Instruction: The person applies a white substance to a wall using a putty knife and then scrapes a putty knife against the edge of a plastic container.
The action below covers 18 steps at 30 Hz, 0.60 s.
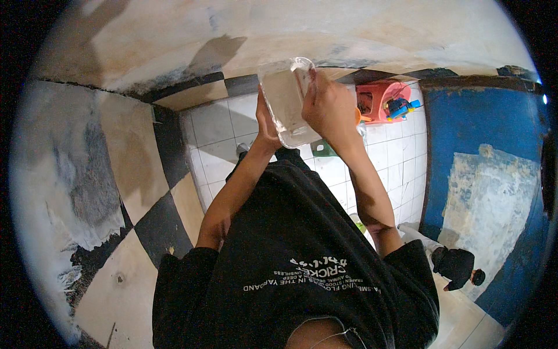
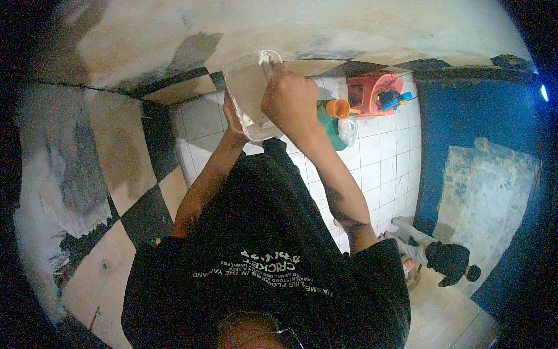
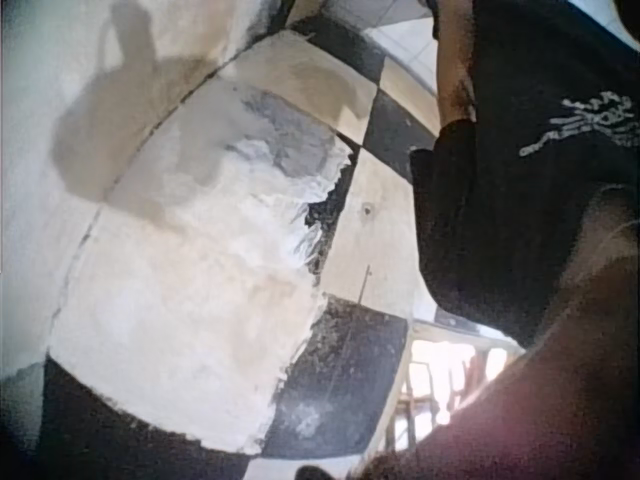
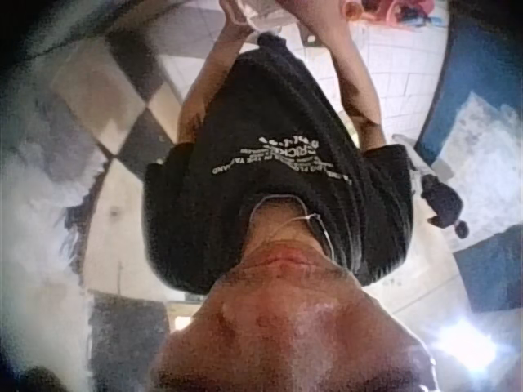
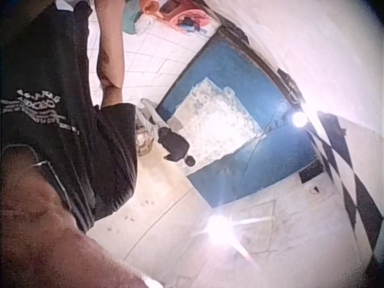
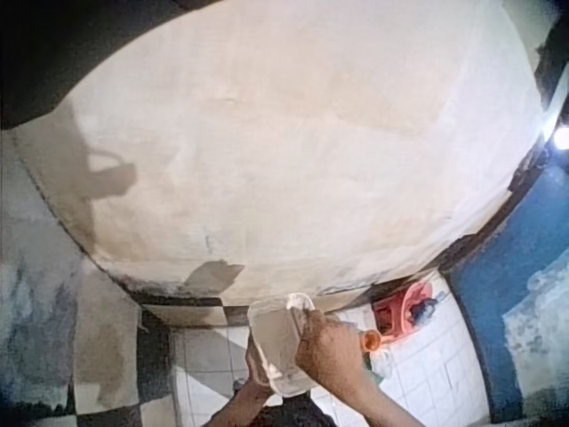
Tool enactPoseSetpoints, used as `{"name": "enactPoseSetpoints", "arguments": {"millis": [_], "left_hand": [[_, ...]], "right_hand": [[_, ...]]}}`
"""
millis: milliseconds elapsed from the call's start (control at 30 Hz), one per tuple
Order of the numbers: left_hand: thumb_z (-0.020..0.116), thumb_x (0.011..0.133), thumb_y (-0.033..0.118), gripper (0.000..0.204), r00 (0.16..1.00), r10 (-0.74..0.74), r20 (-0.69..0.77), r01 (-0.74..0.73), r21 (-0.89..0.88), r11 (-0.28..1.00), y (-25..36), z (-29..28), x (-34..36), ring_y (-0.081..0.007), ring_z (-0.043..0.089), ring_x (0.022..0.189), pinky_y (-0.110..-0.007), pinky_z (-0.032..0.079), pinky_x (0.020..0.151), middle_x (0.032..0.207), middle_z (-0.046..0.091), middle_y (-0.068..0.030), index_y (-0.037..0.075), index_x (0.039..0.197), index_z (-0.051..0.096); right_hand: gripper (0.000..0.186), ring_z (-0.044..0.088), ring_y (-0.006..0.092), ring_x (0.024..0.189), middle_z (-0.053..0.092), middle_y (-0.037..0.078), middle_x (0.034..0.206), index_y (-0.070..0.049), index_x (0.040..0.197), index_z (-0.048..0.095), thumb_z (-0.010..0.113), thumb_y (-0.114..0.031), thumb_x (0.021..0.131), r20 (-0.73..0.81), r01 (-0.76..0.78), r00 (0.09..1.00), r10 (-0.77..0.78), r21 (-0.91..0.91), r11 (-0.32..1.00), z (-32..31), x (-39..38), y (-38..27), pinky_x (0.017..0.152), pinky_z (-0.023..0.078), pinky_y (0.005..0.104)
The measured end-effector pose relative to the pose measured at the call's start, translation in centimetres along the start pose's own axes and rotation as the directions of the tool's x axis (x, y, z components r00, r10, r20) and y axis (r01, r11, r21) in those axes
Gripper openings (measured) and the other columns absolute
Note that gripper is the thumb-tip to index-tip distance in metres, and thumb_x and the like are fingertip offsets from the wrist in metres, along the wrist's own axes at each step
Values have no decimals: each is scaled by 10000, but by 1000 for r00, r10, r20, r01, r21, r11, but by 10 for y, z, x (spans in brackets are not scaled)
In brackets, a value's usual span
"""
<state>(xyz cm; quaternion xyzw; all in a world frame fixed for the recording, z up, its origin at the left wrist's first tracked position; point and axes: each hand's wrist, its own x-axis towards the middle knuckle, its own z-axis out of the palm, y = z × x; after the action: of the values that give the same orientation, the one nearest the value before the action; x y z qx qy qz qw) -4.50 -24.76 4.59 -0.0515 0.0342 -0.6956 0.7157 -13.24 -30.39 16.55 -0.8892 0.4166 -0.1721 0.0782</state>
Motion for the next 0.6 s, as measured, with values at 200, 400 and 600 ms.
{"name": "enactPoseSetpoints", "arguments": {"millis": [200,400,600], "left_hand": [[326,916,554,609,974,219,-51,-192,322,927,-5,-7,0,-264,496,1155,-423,400,988,1253,509,-110,95,1300,435],[307,927,537,589,964,169,-204,-109,275,955,-3,-12,-3,-263,517,1118,-400,412,977,1239,516,-107,95,1295,435],[296,930,534,586,983,154,-101,-121,282,952,-6,-19,-9,-258,522,1110,-408,419,969,1227,520,-105,95,1295,429]], "right_hand": [[123,574,421,590,560,263,628,35,813,558,542,-81,777,26,2,1000,-7,164,986,6,-6,-16,539,456,483],[102,563,432,585,549,263,609,30,770,561,555,-71,758,-22,74,997,-73,71,995,-4,3,-7,524,447,481],[138,579,416,594,560,264,634,44,861,579,548,-60,776,49,-73,997,63,232,970,13,-15,-11,536,454,467]]}}
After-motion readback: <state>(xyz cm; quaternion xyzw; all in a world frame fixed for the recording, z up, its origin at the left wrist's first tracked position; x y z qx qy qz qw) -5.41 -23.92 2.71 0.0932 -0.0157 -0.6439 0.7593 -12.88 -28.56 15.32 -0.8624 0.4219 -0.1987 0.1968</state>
